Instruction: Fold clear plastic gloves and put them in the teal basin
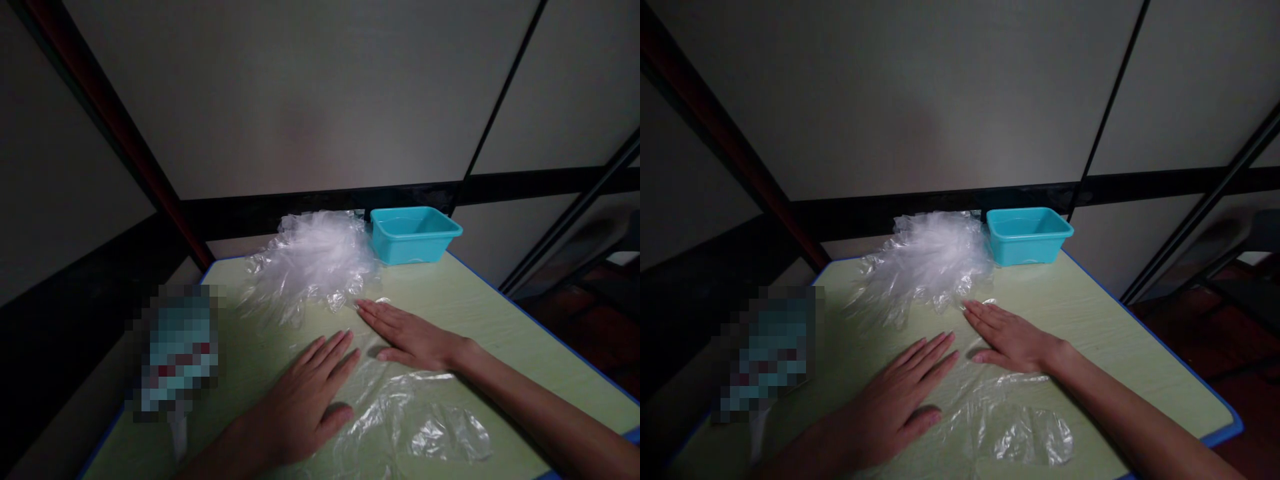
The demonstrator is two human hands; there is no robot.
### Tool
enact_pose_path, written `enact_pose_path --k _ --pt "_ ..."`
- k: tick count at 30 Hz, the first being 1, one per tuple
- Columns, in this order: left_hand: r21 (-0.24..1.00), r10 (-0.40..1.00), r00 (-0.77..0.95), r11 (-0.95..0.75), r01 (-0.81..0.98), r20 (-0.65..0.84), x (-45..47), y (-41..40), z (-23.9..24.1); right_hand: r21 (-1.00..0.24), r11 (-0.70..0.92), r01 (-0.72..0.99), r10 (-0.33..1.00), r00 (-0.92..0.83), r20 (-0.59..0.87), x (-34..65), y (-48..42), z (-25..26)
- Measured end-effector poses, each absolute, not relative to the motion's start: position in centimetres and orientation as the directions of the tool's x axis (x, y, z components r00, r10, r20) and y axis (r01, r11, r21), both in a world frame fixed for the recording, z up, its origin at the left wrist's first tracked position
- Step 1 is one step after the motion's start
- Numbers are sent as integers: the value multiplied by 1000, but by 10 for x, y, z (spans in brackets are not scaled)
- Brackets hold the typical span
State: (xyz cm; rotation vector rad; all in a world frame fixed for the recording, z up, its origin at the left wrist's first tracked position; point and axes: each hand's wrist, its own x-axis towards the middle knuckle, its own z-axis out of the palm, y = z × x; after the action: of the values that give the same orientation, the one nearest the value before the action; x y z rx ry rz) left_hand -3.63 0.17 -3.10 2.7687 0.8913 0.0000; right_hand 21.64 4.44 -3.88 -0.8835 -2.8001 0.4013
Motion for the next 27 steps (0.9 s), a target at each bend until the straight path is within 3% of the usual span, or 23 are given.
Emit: enact_pose_path --k 8,27 --pt "225 579 812 -783 579 -77 -38 1 -30 -212 724 657 675 -738 18 232 53 -41" --pt "129 696 715 -704 698 -71 -58 -8 -31 -195 717 669 690 -721 66 240 55 -46"
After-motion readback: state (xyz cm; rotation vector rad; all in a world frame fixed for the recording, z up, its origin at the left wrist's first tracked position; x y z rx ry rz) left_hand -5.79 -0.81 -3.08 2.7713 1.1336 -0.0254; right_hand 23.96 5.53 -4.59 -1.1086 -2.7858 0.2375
